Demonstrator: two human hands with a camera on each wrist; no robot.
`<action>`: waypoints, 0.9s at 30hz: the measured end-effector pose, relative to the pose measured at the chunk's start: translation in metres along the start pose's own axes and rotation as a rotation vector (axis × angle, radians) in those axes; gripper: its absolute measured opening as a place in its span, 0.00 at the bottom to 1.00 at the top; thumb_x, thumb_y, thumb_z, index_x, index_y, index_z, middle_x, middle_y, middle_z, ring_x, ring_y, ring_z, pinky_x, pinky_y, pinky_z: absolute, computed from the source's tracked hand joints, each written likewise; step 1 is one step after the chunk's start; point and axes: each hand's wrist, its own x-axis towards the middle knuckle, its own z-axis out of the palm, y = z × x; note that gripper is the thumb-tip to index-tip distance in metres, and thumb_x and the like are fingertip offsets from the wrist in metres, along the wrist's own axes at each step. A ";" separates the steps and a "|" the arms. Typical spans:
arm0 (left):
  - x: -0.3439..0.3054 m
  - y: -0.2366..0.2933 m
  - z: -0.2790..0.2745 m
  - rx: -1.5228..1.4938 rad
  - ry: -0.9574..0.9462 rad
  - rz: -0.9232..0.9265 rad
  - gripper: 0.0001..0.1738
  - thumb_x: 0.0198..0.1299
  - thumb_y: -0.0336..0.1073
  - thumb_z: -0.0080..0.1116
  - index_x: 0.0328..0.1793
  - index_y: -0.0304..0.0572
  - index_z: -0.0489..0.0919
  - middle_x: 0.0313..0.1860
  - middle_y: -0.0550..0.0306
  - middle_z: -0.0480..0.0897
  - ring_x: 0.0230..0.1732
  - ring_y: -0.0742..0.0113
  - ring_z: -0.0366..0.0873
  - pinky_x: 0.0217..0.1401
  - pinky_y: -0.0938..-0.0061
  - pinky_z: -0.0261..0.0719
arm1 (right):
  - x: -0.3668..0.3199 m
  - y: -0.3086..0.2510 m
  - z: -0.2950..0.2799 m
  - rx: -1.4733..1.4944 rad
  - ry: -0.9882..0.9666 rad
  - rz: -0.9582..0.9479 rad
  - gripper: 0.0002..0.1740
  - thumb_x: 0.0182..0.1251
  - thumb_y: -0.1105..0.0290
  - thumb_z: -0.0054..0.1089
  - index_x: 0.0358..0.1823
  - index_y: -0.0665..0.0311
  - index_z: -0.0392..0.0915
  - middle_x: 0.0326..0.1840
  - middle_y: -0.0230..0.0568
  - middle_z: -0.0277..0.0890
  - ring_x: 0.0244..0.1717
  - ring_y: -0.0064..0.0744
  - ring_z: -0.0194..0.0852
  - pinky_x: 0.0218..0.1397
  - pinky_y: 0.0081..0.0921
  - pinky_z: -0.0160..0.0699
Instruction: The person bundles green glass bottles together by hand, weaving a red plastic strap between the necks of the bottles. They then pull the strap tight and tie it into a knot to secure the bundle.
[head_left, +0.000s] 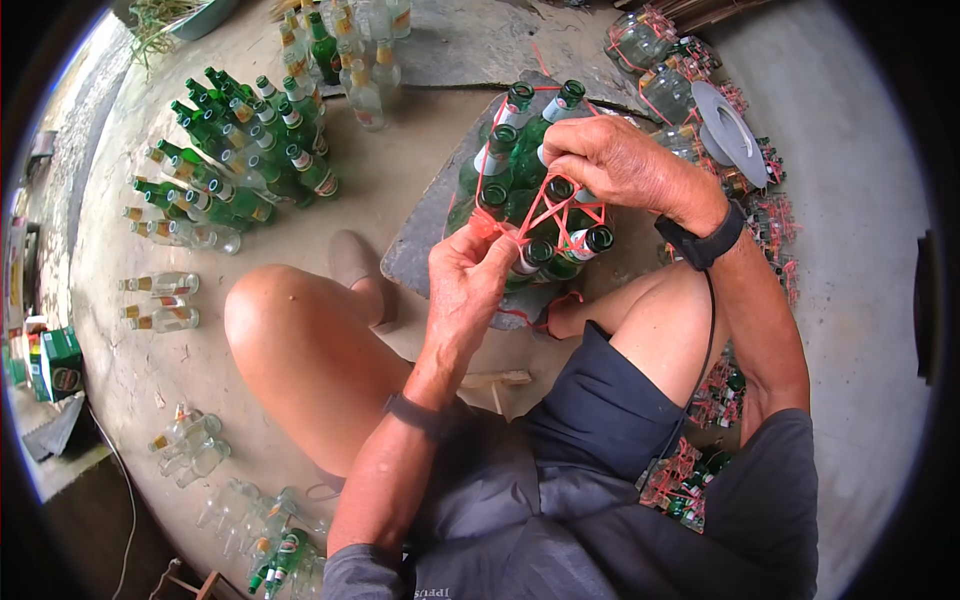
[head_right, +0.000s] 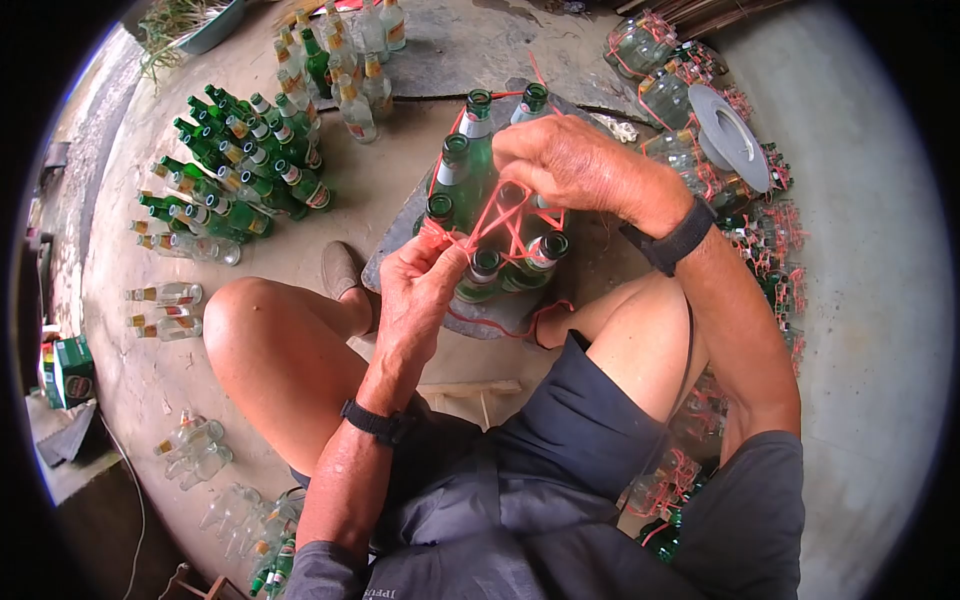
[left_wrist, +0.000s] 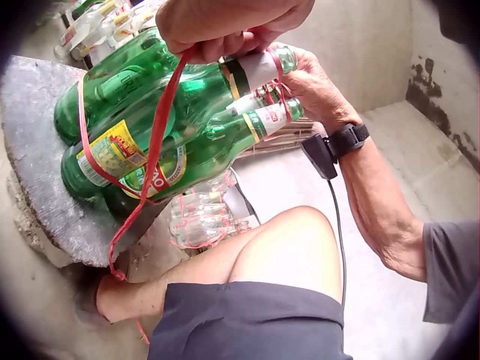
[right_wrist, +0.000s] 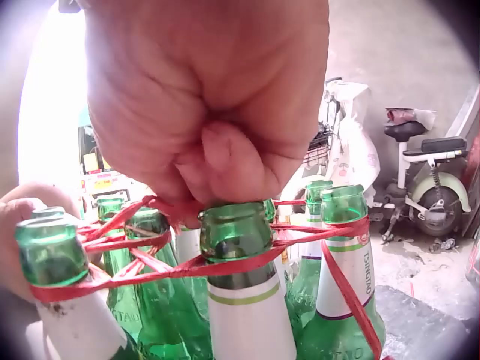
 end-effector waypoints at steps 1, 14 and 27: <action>0.000 0.001 0.001 -0.012 0.005 -0.001 0.12 0.79 0.27 0.61 0.61 0.31 0.89 0.44 0.67 0.89 0.42 0.82 0.80 0.45 0.79 0.79 | 0.000 0.000 -0.001 0.000 -0.001 0.000 0.08 0.76 0.69 0.65 0.43 0.68 0.78 0.36 0.48 0.79 0.41 0.56 0.81 0.48 0.47 0.79; -0.005 0.000 -0.018 0.135 0.188 -0.078 0.08 0.70 0.33 0.71 0.39 0.37 0.88 0.31 0.76 0.79 0.30 0.87 0.66 0.32 0.82 0.59 | -0.009 -0.010 -0.006 -0.095 -0.057 0.121 0.06 0.67 0.71 0.65 0.42 0.62 0.88 0.37 0.51 0.89 0.44 0.59 0.90 0.48 0.51 0.85; -0.016 0.004 -0.018 0.221 0.213 -0.085 0.09 0.69 0.33 0.71 0.37 0.36 0.89 0.28 0.77 0.76 0.27 0.87 0.63 0.30 0.80 0.57 | -0.002 -0.013 -0.001 -0.258 -0.082 0.140 0.09 0.63 0.73 0.64 0.41 0.62 0.90 0.34 0.55 0.87 0.41 0.62 0.87 0.43 0.55 0.82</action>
